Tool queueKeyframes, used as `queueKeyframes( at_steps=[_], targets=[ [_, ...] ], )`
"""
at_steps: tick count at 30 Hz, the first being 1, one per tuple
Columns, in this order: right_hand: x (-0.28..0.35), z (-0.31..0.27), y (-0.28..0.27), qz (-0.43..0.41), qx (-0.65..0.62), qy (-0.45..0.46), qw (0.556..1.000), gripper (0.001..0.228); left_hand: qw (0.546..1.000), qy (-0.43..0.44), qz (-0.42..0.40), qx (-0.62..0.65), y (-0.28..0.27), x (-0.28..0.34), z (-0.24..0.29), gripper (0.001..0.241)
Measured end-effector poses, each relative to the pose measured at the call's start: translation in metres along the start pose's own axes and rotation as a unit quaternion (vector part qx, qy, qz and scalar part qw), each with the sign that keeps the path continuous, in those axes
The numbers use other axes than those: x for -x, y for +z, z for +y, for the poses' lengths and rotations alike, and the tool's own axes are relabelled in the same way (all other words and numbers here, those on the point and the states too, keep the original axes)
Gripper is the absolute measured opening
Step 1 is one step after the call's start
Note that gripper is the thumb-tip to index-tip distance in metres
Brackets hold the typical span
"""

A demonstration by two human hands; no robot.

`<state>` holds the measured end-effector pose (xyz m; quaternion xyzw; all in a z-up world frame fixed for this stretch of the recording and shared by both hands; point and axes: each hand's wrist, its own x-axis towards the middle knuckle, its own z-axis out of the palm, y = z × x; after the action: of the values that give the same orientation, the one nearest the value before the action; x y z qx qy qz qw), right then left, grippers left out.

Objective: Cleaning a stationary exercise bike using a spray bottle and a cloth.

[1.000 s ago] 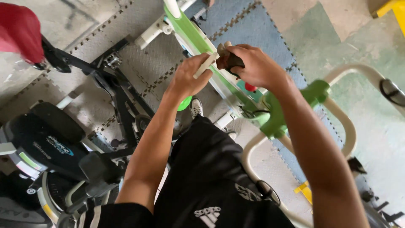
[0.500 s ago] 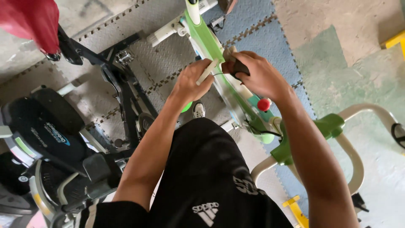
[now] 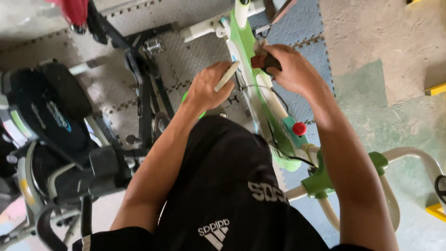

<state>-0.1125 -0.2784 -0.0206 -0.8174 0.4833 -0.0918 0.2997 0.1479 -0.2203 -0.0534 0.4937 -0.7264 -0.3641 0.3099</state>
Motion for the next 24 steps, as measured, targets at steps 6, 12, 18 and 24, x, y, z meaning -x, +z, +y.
queueKeyframes(
  at_steps=[6, 12, 18, 24],
  targets=[
    [-0.003, 0.001, 0.006, -0.005, 0.028, -0.034, 0.999, 0.055, 1.000, -0.024, 0.016, -0.009, -0.001, -0.002, 0.012, 0.033],
    [-0.005, 0.029, -0.010, -0.013, 0.046, -0.104, 0.993, 0.057, 1.000, 0.002, -0.021, -0.012, 0.000, -0.011, 0.010, 0.033],
    [-0.018, 0.047, -0.034, -0.020, 0.071, -0.064, 0.995, 0.059, 0.988, -0.113, -0.096, -0.050, 0.006, -0.037, 0.009, 0.042],
    [-0.056, 0.054, -0.061, -0.044, 0.053, -0.050, 0.996, 0.054, 0.979, -0.122, -0.106, -0.121, 0.003, -0.060, 0.016, 0.052]
  ],
)
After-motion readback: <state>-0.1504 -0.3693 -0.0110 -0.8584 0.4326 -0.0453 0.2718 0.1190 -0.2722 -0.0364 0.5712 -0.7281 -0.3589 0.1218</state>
